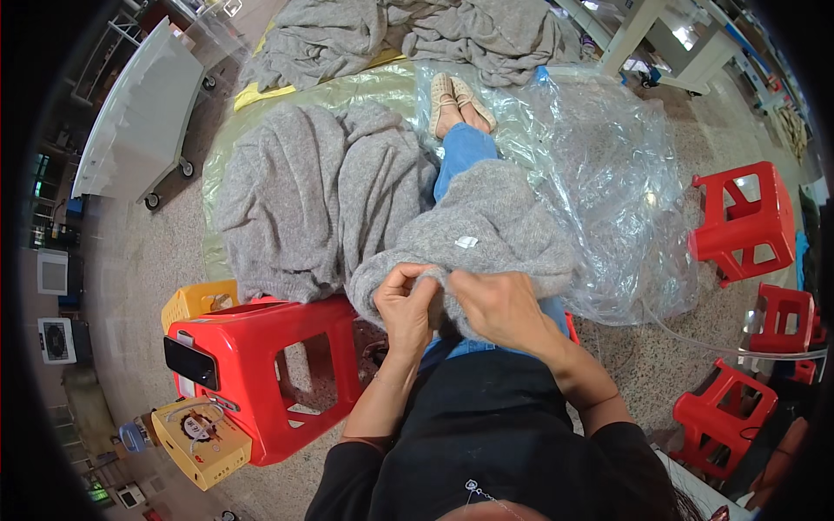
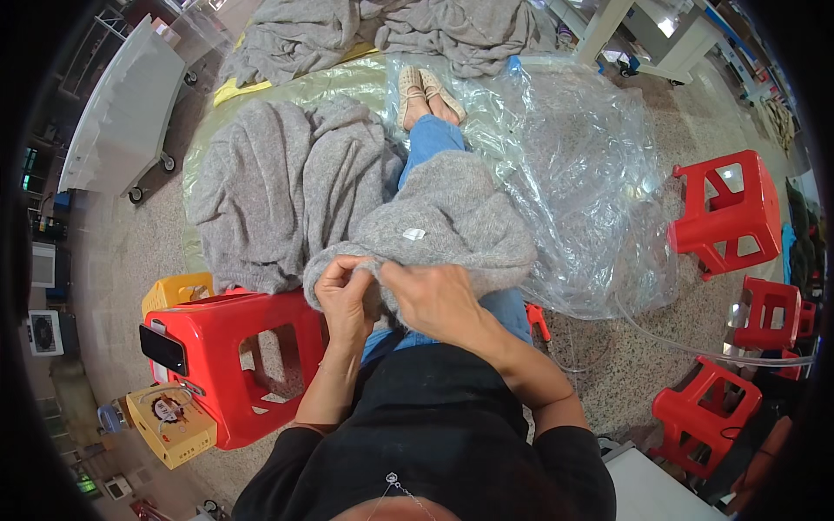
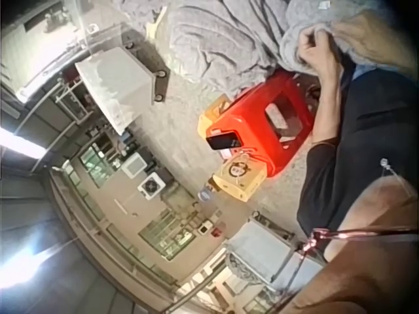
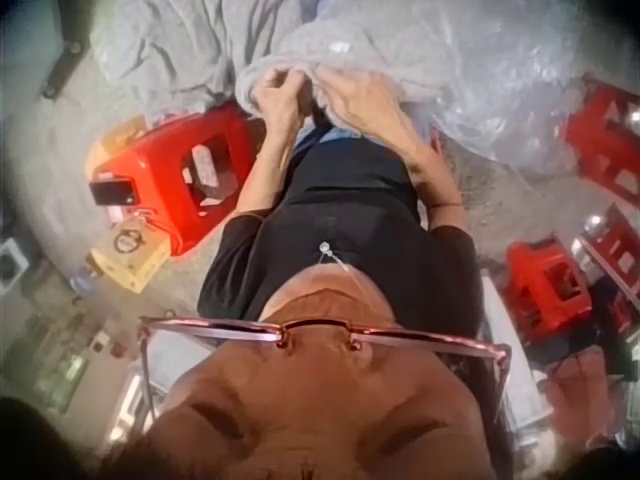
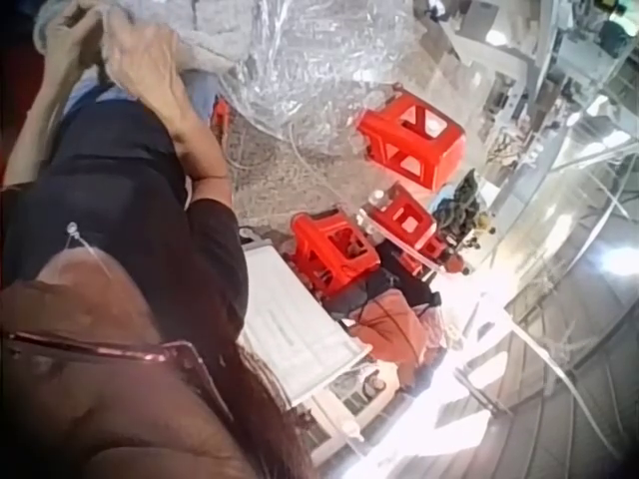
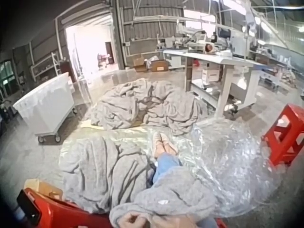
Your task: Picking off lint and loose threads from grey fuzzy garment pieces.
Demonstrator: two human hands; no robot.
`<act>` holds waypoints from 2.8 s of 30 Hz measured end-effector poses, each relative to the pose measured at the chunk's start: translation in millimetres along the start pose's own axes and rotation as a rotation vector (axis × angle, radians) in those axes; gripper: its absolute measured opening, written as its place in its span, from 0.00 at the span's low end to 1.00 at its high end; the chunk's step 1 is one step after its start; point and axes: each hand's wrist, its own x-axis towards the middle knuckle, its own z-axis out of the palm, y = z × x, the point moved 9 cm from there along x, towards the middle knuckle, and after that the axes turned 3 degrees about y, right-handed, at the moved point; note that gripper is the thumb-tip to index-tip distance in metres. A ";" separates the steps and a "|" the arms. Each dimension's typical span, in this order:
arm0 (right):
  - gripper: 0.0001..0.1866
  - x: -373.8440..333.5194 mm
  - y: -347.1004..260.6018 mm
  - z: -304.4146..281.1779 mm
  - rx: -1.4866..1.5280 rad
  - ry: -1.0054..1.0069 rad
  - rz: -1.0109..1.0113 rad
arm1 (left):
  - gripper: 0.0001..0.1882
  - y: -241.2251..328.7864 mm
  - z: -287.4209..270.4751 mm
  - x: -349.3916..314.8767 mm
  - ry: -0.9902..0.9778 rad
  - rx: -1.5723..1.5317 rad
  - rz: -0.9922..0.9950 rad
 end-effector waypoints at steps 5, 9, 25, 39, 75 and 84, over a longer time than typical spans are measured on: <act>0.08 -8.9 -21.6 7.2 -0.046 0.069 -0.252 | 0.05 1.3 2.5 -3.2 0.011 0.068 0.077; 0.06 -16.6 -7.1 -1.1 -0.004 0.050 -0.116 | 0.08 1.8 2.6 7.2 -0.083 0.249 0.046; 0.20 -55.7 71.1 -97.4 0.131 0.505 0.257 | 0.11 19.0 -16.0 6.7 -0.237 -0.234 -0.303; 0.19 -32.1 -46.1 -53.5 0.113 0.397 -0.355 | 0.03 22.4 36.0 -23.4 -0.337 -0.057 -0.238; 0.11 5.9 -6.5 -19.5 0.372 -0.284 -0.006 | 0.09 45.0 28.5 -27.9 -0.346 0.177 0.036; 0.06 0.3 -5.6 -16.6 0.327 -0.281 -0.033 | 0.10 55.4 35.4 -26.8 -0.515 0.241 0.224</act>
